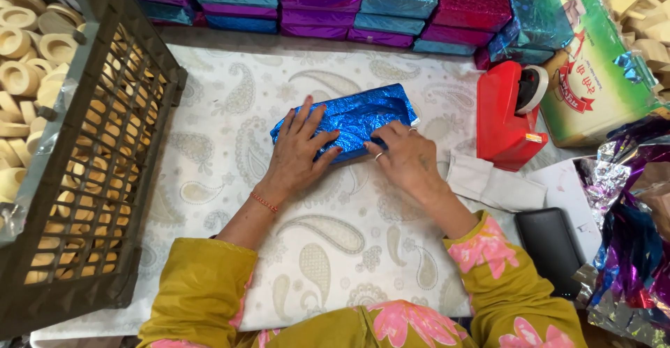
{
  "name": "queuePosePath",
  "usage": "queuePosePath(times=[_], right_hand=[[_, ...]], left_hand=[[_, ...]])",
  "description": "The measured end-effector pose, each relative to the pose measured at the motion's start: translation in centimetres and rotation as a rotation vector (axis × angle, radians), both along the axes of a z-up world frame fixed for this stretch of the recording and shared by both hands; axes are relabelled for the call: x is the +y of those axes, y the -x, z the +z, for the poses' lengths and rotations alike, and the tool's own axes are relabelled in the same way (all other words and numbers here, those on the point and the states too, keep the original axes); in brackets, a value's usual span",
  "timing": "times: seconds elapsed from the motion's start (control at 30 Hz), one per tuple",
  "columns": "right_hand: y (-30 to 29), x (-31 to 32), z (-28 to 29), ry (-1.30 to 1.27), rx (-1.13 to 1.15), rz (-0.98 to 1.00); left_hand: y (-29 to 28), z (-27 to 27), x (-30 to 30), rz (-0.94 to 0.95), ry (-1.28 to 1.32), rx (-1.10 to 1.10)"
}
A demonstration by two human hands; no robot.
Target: Wrapping square items in blue foil and securing them with tape.
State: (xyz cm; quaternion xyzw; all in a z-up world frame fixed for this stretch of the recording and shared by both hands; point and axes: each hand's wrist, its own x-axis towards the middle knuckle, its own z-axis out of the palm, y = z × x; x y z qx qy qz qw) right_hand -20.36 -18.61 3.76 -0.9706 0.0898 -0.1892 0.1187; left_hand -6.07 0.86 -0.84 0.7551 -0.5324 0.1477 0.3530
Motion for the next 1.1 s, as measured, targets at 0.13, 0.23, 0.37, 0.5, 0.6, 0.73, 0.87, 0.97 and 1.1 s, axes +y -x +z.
queuePosePath(times=[0.13,0.23,0.37,0.5,0.6,0.73,0.87,0.97,1.1], right_hand=[[-0.3,0.8,-0.7,0.090,-0.030,-0.028],[-0.4,0.6,-1.3,0.113,-0.049,-0.034],[-0.3,0.0,-1.4,0.122,-0.073,0.001],[-0.3,-0.6,-1.0,0.131,-0.076,0.026],[-0.5,-1.3,-0.5,0.136,-0.075,0.039],[-0.7,-2.1,-0.2,0.164,-0.043,0.040],[-1.1,-2.8,-0.5,0.180,-0.009,0.042],[-1.7,-3.0,-0.1,0.184,0.045,0.051],[-1.7,-3.1,-0.1,0.196,0.141,0.094]], left_hand=[[-1.2,-0.7,-1.1,0.000,0.001,0.077],[-1.9,0.6,-1.8,0.004,-0.013,0.127],[-2.3,2.9,-2.3,0.130,-0.166,0.289],[-1.7,2.2,-1.9,0.211,-0.087,0.323],[-0.2,2.4,-1.2,0.214,-0.130,0.417],[4.2,3.0,-0.4,0.172,-0.057,0.574],[8.7,1.8,-1.3,-0.062,-0.040,0.879],[11.3,3.3,-2.5,-0.113,-0.118,1.061],[13.8,0.9,-4.6,-0.296,0.010,1.044]])
